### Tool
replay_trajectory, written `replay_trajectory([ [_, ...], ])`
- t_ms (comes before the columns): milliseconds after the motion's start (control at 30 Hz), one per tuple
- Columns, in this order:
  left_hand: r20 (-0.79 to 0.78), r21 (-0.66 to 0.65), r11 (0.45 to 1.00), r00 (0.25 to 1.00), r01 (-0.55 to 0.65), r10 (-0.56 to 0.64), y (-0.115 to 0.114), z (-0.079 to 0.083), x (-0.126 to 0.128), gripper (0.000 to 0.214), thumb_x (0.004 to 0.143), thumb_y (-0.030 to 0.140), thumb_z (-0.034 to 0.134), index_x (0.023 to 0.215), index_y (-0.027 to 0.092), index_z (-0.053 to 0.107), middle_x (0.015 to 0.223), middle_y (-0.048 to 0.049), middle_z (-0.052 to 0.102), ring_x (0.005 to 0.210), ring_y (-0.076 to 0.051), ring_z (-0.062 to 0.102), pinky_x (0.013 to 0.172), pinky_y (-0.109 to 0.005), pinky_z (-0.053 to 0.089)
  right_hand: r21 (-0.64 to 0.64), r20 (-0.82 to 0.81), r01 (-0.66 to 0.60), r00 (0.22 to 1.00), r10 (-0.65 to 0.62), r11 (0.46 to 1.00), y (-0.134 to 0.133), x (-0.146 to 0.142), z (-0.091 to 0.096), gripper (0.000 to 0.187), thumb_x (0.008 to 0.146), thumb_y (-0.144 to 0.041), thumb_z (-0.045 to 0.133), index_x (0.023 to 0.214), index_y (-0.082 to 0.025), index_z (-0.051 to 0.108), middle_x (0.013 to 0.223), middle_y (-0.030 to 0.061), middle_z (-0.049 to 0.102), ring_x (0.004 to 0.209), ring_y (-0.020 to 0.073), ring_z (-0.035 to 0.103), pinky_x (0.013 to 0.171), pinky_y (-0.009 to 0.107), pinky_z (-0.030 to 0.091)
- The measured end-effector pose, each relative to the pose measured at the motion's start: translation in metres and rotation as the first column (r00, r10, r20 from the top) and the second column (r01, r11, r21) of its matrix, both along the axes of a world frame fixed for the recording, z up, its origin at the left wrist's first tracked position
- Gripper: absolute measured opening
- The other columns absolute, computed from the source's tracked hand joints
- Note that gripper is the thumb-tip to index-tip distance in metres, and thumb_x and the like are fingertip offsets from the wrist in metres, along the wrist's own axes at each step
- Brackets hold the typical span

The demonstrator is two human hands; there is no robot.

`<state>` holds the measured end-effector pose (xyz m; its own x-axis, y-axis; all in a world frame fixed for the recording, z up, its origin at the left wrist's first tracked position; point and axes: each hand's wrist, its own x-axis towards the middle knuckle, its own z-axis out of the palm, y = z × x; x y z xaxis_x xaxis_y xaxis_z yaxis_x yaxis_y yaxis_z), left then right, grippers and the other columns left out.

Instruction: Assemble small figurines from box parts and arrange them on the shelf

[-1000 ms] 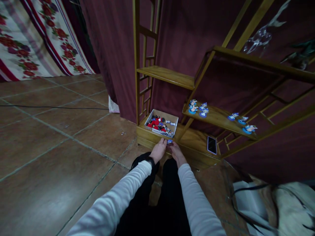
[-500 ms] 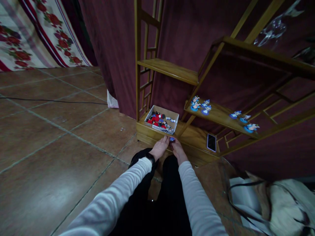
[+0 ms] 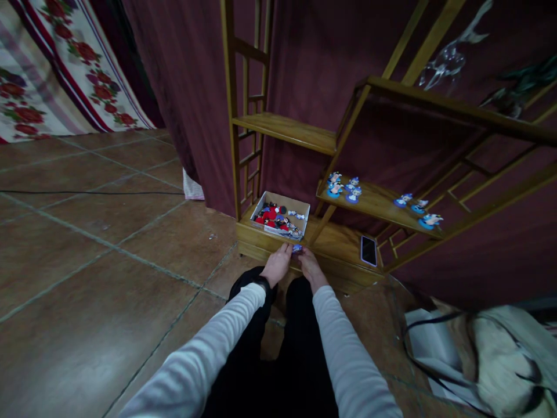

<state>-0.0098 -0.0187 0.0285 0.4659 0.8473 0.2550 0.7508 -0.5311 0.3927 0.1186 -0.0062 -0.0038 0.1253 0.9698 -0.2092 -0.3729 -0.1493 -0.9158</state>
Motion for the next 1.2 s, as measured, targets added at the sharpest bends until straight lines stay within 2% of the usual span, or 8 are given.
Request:
replay_trajectory([
  [200, 0.197, -0.15, 0.986, 0.976, -0.067, 0.097, 0.011, -0.007, -0.001, 0.036, 0.078, 0.016, 0.047, 0.114, 0.017, 0.048, 0.104, -0.0104, 0.057, 0.093, -0.019, 0.057, 0.08, -0.029, 0.043, -0.029, -0.05, -0.011, 0.999, 0.009, 1.0, -0.002, 0.001, 0.006, 0.028, 0.048, -0.015, 0.067, 0.075, -0.018, 0.061, 0.076, 0.0005, 0.066, 0.075, 0.0146, 0.059, 0.077, 0.03, 0.044],
  [400, 0.382, -0.329, 0.943, 0.907, -0.046, 0.177, 0.021, -0.01, -0.002, 0.026, 0.07, 0.016, 0.057, 0.096, 0.015, 0.06, 0.083, -0.0068, 0.065, 0.081, -0.02, 0.059, 0.074, -0.029, 0.044, -0.006, -0.085, -0.037, 0.996, 0.036, 0.999, -0.003, 0.003, 0.004, 0.029, 0.052, -0.02, 0.07, 0.079, -0.017, 0.064, 0.08, 0.0019, 0.067, 0.079, 0.0152, 0.061, 0.082, 0.031, 0.043],
  [567, 0.576, -0.479, 0.877, 0.767, 0.037, 0.282, 0.025, -0.012, -0.002, 0.022, 0.063, 0.015, 0.062, 0.086, 0.015, 0.064, 0.074, -0.003, 0.066, 0.073, -0.018, 0.059, 0.069, -0.027, 0.045, 0.005, -0.101, -0.042, 0.994, 0.042, 0.999, -0.002, 0.003, 0.004, 0.028, 0.053, -0.022, 0.071, 0.079, -0.017, 0.064, 0.082, 0.0031, 0.067, 0.082, 0.0161, 0.062, 0.083, 0.032, 0.043],
  [700, 0.691, -0.569, 0.8, 0.638, 0.191, 0.339, 0.028, -0.014, -0.001, 0.019, 0.063, 0.016, 0.063, 0.081, 0.013, 0.065, 0.066, -0.0011, 0.064, 0.065, -0.015, 0.058, 0.063, -0.025, 0.046, 0.01, -0.125, -0.036, 0.991, 0.037, 0.999, -0.002, 0.002, 0.006, 0.029, 0.052, -0.022, 0.072, 0.079, -0.016, 0.063, 0.082, 0.0043, 0.067, 0.082, 0.0171, 0.062, 0.082, 0.033, 0.045],
  [800, 0.75, -0.596, 0.741, 0.545, 0.31, 0.375, 0.028, -0.014, 0.0, 0.019, 0.065, 0.017, 0.062, 0.082, 0.011, 0.065, 0.069, -0.0027, 0.064, 0.065, -0.013, 0.058, 0.064, -0.024, 0.047, 0.01, -0.138, -0.032, 0.99, 0.033, 0.999, -0.002, 0.001, 0.007, 0.029, 0.052, -0.023, 0.072, 0.079, -0.016, 0.063, 0.081, 0.0045, 0.067, 0.079, 0.0174, 0.063, 0.081, 0.034, 0.046],
  [900, 0.762, -0.621, 0.695, 0.485, 0.362, 0.428, 0.026, -0.012, -0.001, 0.022, 0.067, 0.022, 0.064, 0.086, 0.011, 0.066, 0.075, -0.005, 0.066, 0.071, -0.014, 0.061, 0.069, -0.027, 0.048, 0.009, -0.143, -0.021, 0.99, 0.022, 1.0, -0.002, 0.001, 0.009, 0.029, 0.054, -0.025, 0.071, 0.08, -0.016, 0.062, 0.078, 0.0041, 0.067, 0.075, 0.0173, 0.063, 0.079, 0.034, 0.047],
  [967, 0.761, -0.63, 0.687, 0.468, 0.363, 0.45, 0.024, -0.012, -0.001, 0.024, 0.066, 0.024, 0.066, 0.087, 0.011, 0.066, 0.076, -0.0055, 0.067, 0.073, -0.015, 0.061, 0.071, -0.028, 0.048, 0.011, -0.148, -0.02, 0.989, 0.021, 1.0, -0.003, 0.001, 0.01, 0.028, 0.056, -0.026, 0.07, 0.081, -0.017, 0.062, 0.077, 0.004, 0.067, 0.075, 0.0172, 0.063, 0.079, 0.035, 0.047],
  [1200, 0.763, -0.63, 0.712, 0.419, 0.311, 0.492, 0.026, -0.016, -0.003, 0.028, 0.059, 0.022, 0.072, 0.084, 0.011, 0.065, 0.07, -0.0044, 0.066, 0.067, -0.014, 0.061, 0.07, -0.029, 0.049, 0.006, -0.168, -0.021, 0.986, 0.022, 1.0, -0.002, 0.003, 0.007, 0.027, 0.057, -0.025, 0.07, 0.081, -0.016, 0.063, 0.078, 0.005, 0.067, 0.077, 0.0169, 0.063, 0.081, 0.035, 0.046],
])
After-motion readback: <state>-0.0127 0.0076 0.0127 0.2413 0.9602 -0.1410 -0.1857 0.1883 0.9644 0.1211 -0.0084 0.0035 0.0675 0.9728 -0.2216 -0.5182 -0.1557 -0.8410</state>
